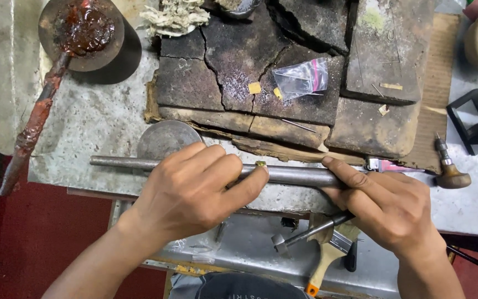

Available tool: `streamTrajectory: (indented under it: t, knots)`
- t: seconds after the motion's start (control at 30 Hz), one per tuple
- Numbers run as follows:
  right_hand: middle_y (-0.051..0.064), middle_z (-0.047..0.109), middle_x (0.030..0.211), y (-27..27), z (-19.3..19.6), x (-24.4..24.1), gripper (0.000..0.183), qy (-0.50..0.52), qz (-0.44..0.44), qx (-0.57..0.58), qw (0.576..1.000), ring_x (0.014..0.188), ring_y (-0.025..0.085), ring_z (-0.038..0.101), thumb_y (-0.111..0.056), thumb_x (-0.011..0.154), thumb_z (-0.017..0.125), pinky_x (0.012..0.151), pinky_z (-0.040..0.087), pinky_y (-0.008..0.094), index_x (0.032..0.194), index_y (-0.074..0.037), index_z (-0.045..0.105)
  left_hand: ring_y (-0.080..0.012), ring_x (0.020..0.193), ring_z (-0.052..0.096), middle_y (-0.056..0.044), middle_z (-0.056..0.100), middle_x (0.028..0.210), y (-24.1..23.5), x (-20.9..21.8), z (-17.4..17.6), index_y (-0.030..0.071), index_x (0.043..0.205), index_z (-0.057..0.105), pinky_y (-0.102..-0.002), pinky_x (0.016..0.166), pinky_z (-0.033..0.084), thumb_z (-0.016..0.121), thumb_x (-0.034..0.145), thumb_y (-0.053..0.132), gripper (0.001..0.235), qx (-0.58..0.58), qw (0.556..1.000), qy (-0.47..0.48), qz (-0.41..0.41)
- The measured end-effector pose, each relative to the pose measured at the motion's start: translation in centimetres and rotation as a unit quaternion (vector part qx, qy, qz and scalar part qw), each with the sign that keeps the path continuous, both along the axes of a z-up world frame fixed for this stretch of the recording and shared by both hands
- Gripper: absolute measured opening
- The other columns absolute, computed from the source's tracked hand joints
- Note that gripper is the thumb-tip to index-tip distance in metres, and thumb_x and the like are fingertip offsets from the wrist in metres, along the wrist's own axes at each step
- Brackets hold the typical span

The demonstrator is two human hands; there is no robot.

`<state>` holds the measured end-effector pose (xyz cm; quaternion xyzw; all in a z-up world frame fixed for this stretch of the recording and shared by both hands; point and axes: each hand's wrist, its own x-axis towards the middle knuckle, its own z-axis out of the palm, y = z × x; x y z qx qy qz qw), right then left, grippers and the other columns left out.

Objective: The person hammers a small metal ring on a cylindrical mandrel to shape it. They repeatedly reposition the ring and strike it with a small hammer, occasionally checking its fit on the mandrel. The work occurs on a cluttered bench with various tools and materials visible.

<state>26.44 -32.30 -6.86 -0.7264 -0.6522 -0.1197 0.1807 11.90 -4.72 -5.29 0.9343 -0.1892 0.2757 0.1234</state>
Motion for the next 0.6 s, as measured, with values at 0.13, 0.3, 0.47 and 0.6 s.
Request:
streamTrajectory:
  t: [0.13, 0.3, 0.47, 0.6]
  knots:
    - [0.014, 0.077, 0.119, 0.2, 0.2, -0.2, 0.029, -0.002, 0.004, 0.0, 1.0, 0.059, 0.019, 0.063, -0.012, 0.097, 0.076, 0.049, 0.045, 0.032, 0.076, -0.005, 0.057, -0.0163, 0.058, 0.038, -0.001, 0.039, 0.072, -0.1, 0.0, 0.2, 0.01, 0.102, 0.07, -0.031, 0.052, 0.034, 0.06, 0.106, 0.003, 0.013, -0.012, 1.0, 0.004, -0.002]
    - [0.019, 0.076, 0.12, 0.3, 0.3, -0.3, 0.042, -0.005, -0.007, -0.002, 1.0, 0.054, 0.022, 0.057, -0.011, 0.097, 0.072, 0.047, 0.043, 0.034, 0.067, -0.002, 0.045, -0.014, 0.069, 0.048, -0.002, 0.051, 0.088, 0.3, -1.3, -0.9, 0.009, 0.126, 0.054, -0.027, 0.061, 0.049, 0.088, 0.093, 0.042, 0.057, -0.031, 0.992, 0.124, 0.002]
    - [0.02, 0.077, 0.115, 0.0, 0.3, -0.4, 0.043, 0.009, -0.023, 0.012, 1.0, 0.056, 0.019, 0.058, -0.012, 0.096, 0.074, 0.049, 0.044, 0.033, 0.065, -0.004, 0.044, -0.0185, 0.059, 0.046, -0.007, 0.048, 0.072, 0.7, -2.3, 0.8, 0.004, 0.098, 0.053, -0.035, 0.051, 0.038, 0.039, 0.095, 0.015, 0.017, -0.227, 0.967, 0.11, 0.027]
    - [0.018, 0.077, 0.115, 0.2, -0.1, -0.6, 0.026, -0.01, -0.016, 0.033, 0.999, 0.056, 0.021, 0.06, -0.008, 0.097, 0.072, 0.05, 0.045, 0.034, 0.077, 0.005, 0.062, -0.0251, 0.1, 0.054, -0.015, 0.05, 0.104, 0.9, -2.3, 1.9, 0.002, 0.107, 0.066, -0.034, 0.084, 0.051, 0.041, 0.104, 0.013, 0.028, -0.276, 0.955, 0.108, 0.024]
